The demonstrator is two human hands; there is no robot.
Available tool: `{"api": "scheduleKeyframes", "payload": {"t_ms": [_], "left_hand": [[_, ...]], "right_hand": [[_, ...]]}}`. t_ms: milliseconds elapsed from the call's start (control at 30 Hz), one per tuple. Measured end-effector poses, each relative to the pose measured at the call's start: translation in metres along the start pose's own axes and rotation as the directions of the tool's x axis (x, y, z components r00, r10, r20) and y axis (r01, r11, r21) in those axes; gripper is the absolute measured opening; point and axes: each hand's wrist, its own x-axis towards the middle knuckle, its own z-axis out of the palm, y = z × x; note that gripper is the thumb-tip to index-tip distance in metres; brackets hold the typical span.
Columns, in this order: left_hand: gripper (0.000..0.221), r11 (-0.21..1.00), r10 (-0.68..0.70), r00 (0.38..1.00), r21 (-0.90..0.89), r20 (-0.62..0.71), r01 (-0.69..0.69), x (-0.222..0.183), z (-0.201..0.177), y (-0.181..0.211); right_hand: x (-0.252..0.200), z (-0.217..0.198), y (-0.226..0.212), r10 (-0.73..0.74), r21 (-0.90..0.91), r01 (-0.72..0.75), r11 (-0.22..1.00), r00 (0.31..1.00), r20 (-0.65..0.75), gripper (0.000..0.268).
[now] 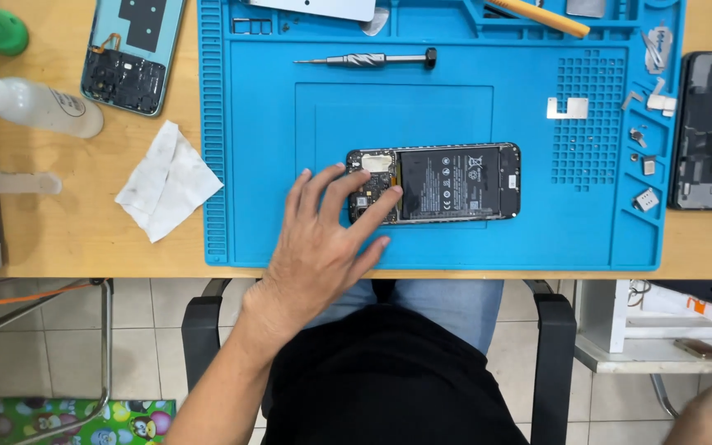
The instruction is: The person cleans a small circuit board with a white wipe, then places it into a disassembled smartphone chassis. They connect a ribbon cable to the board, reposition the board within the chassis, and attach a black component to the back of the device.
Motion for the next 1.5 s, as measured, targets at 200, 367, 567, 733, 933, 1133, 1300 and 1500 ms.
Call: {"api": "scheduleKeyframes", "payload": {"t_ms": [200, 367, 567, 733, 933, 1133, 1300, 1500], "left_hand": [[0.052, 0.998, -0.026, 1.000, -0.059, 0.008, 0.026, -0.001, 0.000, -0.002], [0.055, 0.986, -0.088, 0.996, -0.137, 0.013, 0.089, 0.001, 0.001, -0.002], [0.094, 0.990, -0.127, 0.982, -0.038, 0.142, 0.134, 0.012, 0.001, -0.014], [0.103, 0.998, 0.016, 0.989, -0.068, 0.149, -0.006, 0.030, -0.003, -0.028], [0.101, 0.933, 0.265, 0.964, -0.252, 0.007, -0.255, 0.044, -0.023, -0.040], [0.054, 0.755, 0.623, 0.777, -0.190, -0.090, -0.628, 0.078, -0.085, -0.031], [0.040, 0.607, 0.778, 0.614, -0.091, -0.134, -0.790, 0.054, -0.113, -0.010], [0.043, 0.963, -0.033, 0.996, -0.268, -0.086, 0.008, -0.053, -0.016, 0.007]], "right_hand": [[-0.122, 0.168, -0.244, 0.550, 0.952, -0.024, 0.304, 0.820, -0.155, 0.115], [-0.080, 0.144, -0.143, 0.185, 0.624, 0.026, 0.781, 0.944, -0.271, 0.078], [-0.064, 0.197, -0.217, 0.342, 0.889, 0.006, 0.458, 0.922, -0.183, 0.096], [-0.035, 0.172, -0.152, 0.224, 0.680, -0.096, 0.727, 0.969, -0.103, 0.095], [-0.056, 0.179, -0.253, -0.256, 0.326, 0.240, 0.914, 0.967, 0.005, 0.073], [-0.095, 0.255, -0.450, -0.636, 0.281, 0.583, 0.762, 0.593, 0.494, 0.056], [-0.133, 0.289, -0.508, -0.512, 0.435, 0.410, 0.802, 0.094, 0.854, 0.049], [-0.210, 0.297, -0.409, -0.283, 0.276, -0.203, 0.939, -0.007, 0.959, 0.052]]}}
